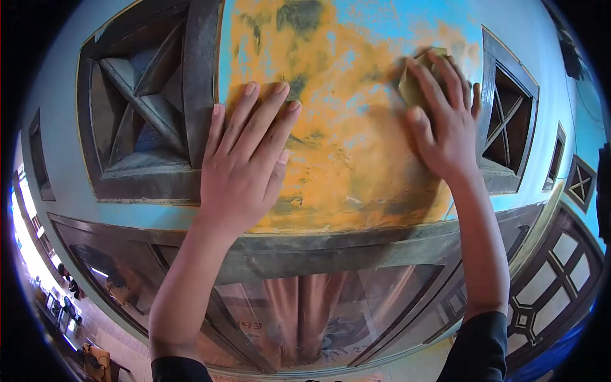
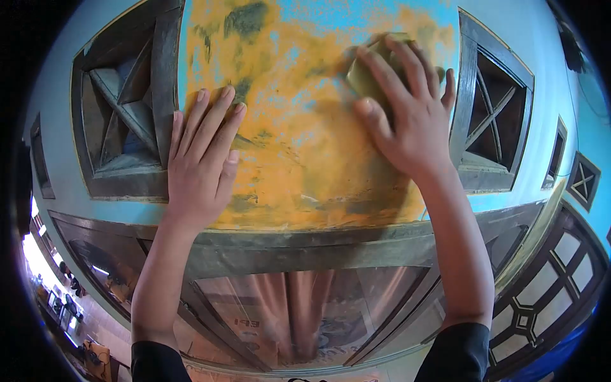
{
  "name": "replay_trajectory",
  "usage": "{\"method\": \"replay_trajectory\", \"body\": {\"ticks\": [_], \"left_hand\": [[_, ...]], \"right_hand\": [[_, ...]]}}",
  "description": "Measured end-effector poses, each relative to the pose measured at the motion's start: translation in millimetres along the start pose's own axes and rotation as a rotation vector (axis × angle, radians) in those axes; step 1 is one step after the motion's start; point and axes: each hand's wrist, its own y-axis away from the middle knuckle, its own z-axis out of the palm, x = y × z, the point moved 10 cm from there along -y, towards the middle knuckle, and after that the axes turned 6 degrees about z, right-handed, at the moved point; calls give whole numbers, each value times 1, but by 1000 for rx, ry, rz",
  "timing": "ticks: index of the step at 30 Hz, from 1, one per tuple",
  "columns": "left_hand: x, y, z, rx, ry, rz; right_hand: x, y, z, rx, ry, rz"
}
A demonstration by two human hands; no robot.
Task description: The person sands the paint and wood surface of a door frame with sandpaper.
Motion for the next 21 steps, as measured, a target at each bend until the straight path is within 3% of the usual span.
{"method": "replay_trajectory", "body": {"ticks": [2, 4, 5, 6, 8, 12, 15, 17, 18, 21], "left_hand": [[1, -1, 0, -2, -4, -4], [1, -1, -1, -7, -7, -4], [1, 0, -1, -16, -10, -6], [1, 0, 0, -26, -14, -5], [1, -2, 0, -30, -24, 9], [2, 0, 0, -33, -30, 18], [3, 0, -1, -32, -28, 9], [5, -1, -1, -39, -38, 12], [5, -1, -1, -46, -49, 19], [7, -2, -1, -58, -66, 40]], "right_hand": [[-19, 7, 6, 11, -62, 5], [-91, 54, 33, -397, 48, -202], [-127, 93, 48, -441, 68, -399], [-143, 117, 40, -363, -218, -431], [-124, 96, 37, -463, -91, -406], [11, 17, -3, -24, 107, 46], [-4, 18, -2, 23, -66, 110], [-72, 56, 25, -315, 39, -86], [-104, 81, 26, -380, -77, -186], [-114, 99, 19, -359, -181, -325]]}}
